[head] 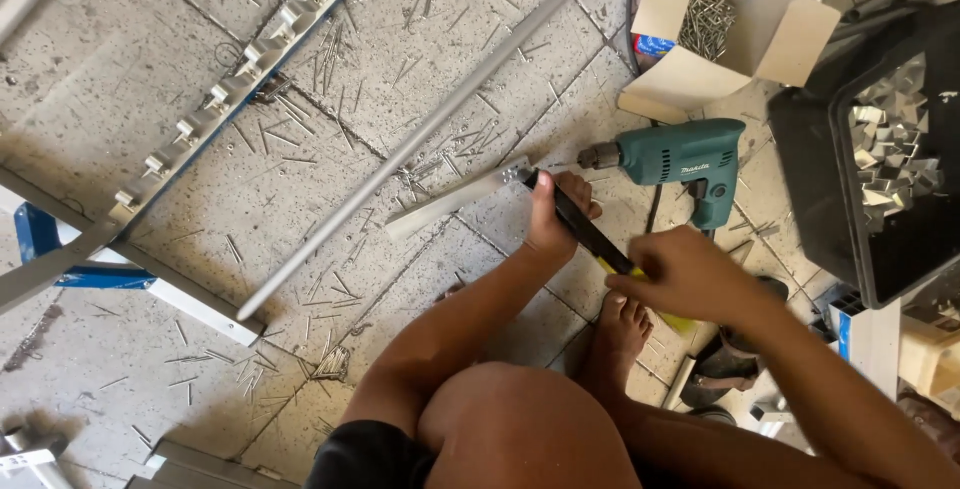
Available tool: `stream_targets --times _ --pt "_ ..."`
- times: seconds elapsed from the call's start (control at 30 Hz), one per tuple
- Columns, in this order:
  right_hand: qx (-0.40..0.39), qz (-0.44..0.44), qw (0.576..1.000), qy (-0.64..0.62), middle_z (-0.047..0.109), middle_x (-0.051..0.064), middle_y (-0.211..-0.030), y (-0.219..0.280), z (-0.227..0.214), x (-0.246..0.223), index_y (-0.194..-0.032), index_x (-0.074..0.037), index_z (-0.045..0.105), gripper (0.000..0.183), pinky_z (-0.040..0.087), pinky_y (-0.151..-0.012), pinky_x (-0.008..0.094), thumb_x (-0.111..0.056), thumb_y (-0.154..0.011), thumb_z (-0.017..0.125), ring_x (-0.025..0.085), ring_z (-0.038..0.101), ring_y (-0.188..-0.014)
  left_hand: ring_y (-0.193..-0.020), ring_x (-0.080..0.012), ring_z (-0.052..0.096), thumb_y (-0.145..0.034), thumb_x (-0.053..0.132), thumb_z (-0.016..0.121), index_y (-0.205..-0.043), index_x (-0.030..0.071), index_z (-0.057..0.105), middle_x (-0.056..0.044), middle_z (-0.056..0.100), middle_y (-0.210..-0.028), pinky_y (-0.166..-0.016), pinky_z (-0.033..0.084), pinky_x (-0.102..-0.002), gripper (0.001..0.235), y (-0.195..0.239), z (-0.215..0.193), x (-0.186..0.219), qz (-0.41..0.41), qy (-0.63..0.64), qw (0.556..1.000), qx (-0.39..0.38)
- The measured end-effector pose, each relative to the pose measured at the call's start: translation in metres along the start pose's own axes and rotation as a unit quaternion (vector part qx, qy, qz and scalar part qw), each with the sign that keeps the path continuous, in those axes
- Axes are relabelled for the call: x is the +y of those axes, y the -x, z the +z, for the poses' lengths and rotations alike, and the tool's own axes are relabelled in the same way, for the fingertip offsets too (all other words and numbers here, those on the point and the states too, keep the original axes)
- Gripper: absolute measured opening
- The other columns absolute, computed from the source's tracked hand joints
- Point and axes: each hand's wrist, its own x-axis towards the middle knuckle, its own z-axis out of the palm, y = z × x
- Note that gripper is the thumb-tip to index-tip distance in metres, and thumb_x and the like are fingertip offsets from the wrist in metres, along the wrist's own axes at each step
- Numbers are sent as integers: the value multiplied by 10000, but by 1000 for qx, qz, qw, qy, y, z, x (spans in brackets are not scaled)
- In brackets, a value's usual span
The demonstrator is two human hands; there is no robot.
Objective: Assembling a metal frame by drilling holes and using a hand riveter to join aluminum strips.
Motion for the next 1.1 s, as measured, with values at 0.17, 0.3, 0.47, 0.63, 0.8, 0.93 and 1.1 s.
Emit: stream_targets --times 0.17,0.3,0.47,0.63,0.8,0.93,1.1 --pt "-8 14 991 -133 723 330 -926 -16 34 35 -1035 50 691 546 584 -739 591 -377 -729 841 490 712 -961 -541 -114 349 -958 654 552 -601 172 432 13 332 -569 -523 359 -255 612 -5 0 -2 -3 5 1000 15" --pt "52 42 986 -156 703 145 -662 -39 79 53 -759 -47 666 361 564 -659 409 -336 -714 878 302 716 -719 -536 -108 361 -966 643 552 -594 168 430 7 353 -565 -514 359 -243 616 -4 -5 -6 -14 6 999 36" --pt "96 60 984 -137 601 65 -484 -57 93 48 -585 -90 577 333 488 -578 323 -290 -745 791 206 600 -535 -543 -114 367 -977 647 531 -592 166 440 6 346 -566 -515 362 -245 623 -1 -1 -2 -6 8 999 46" --pt "135 86 981 -107 564 53 -447 -65 108 60 -549 -107 568 282 459 -536 298 -256 -745 706 199 574 -480 -563 -107 378 -991 636 519 -600 159 458 3 362 -577 -526 373 -238 620 0 4 0 0 -6 999 34" --pt "-41 29 993 104 703 312 -1037 -28 64 42 -1277 7 628 662 598 -797 574 -311 -699 690 484 727 -954 -527 -120 366 -980 661 507 -590 164 440 4 349 -553 -496 385 -245 635 -1 -4 0 -1 -18 1000 16" --pt "-68 45 995 -61 689 368 -1028 10 33 5 -1193 73 666 575 548 -836 622 -221 -701 627 569 679 -1005 -531 -119 361 -971 678 504 -611 171 424 9 349 -559 -475 344 -251 627 8 -10 -7 9 -25 999 23" --pt "93 89 982 -139 726 202 -789 -40 102 61 -853 -32 704 363 525 -792 471 -356 -709 781 384 726 -895 -504 -151 384 -1004 634 500 -635 168 434 -13 365 -554 -467 381 -285 598 -9 -27 -22 17 28 999 31"
